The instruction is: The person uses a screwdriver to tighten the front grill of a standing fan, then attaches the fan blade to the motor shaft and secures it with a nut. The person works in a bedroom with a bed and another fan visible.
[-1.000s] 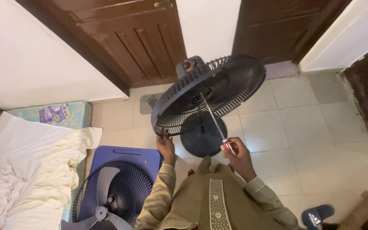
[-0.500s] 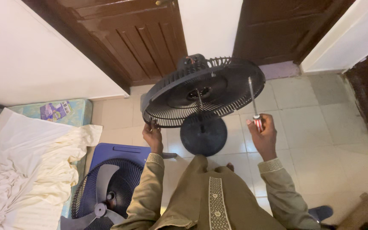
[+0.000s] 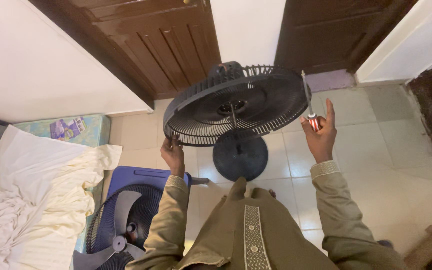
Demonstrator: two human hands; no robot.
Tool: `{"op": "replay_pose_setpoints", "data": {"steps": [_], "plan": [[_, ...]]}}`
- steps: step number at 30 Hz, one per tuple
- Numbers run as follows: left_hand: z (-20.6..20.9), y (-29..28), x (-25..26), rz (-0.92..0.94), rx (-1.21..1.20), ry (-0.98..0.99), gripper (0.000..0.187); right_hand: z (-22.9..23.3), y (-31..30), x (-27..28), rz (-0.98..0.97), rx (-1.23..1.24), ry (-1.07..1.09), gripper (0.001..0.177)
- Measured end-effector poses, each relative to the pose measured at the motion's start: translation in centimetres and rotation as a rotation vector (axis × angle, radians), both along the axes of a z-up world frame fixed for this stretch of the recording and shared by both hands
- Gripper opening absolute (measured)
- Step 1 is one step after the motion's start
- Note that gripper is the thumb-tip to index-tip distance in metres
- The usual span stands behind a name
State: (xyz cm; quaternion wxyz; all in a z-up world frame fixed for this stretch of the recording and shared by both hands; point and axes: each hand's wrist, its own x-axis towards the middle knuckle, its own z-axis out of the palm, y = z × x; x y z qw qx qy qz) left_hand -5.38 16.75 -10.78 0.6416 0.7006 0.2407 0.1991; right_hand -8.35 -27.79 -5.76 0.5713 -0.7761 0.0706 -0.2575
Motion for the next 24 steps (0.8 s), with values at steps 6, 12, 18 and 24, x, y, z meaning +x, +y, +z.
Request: {"op": "replay_pose_setpoints", "data": {"steps": [6, 12, 18, 24], "plan": [[1.2, 0.4, 0.4, -0.032, 0.023, -0.006, 0.024, -0.2, 0.1, 0.0, -0.033, -0.008, 0.087, 0.089], [2.5, 0.5, 0.9, -0.041, 0.097, 0.004, 0.024, 0.5, 0.6, -1.0, -0.056, -0.009, 0.088, 0.090], [6.0, 1.0, 1.5, -0.044, 0.386, 0.003, 0.024, -0.2, -0.4, -0.4, -0.046, 0.011, 0.090, 0.086], [7.6, 1.9, 2.5, -0.098, 0.420, -0.086, 0.025, -0.4, -0.4, 1.1, 0.033, 0.085, 0.031, 0.074]]}}
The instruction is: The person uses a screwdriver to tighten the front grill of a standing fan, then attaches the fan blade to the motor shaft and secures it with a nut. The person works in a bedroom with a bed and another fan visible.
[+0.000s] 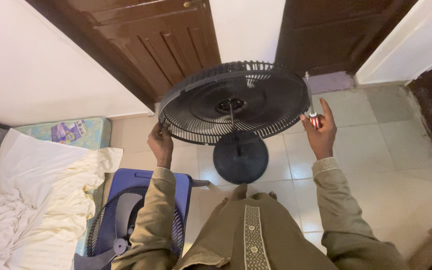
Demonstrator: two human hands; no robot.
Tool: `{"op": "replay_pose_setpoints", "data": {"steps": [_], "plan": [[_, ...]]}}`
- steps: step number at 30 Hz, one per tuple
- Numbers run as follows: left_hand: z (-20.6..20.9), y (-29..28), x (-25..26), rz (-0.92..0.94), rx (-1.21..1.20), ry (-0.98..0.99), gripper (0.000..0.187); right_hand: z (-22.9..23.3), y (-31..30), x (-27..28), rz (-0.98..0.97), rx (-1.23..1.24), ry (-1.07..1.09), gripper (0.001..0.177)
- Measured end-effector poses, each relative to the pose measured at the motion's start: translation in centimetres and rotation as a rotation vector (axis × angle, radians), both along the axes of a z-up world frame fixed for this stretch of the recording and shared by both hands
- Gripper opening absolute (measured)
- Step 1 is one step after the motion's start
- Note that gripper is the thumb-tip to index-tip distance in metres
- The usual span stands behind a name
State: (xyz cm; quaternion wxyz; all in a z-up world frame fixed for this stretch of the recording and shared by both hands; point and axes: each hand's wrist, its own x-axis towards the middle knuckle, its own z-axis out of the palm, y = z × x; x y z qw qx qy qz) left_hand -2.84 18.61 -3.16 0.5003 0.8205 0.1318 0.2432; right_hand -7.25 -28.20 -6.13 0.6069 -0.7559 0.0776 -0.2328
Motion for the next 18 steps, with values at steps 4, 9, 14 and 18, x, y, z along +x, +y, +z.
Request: {"op": "replay_pose_setpoints", "data": {"steps": [4, 9, 14, 18], "plan": [[-0.3, -0.1, -0.1, 0.036, 0.022, 0.044, 0.026, -0.1, 0.7, 0.4, 0.022, 0.065, -0.002, 0.065], [-0.2, -0.8, -0.2, 0.066, 0.091, 0.033, 0.029, -0.4, 0.7, 0.7, -0.016, 0.047, 0.026, 0.062], [-0.1, -1.5, -0.8, 0.065, 0.060, 0.065, 0.032, -0.5, 0.2, 0.9, -0.005, 0.091, 0.019, 0.064], [-0.7, -1.4, -0.7, 0.029, 0.040, -0.026, 0.032, -0.5, 0.6, 0.4, -0.002, 0.098, -0.032, 0.065]]}}
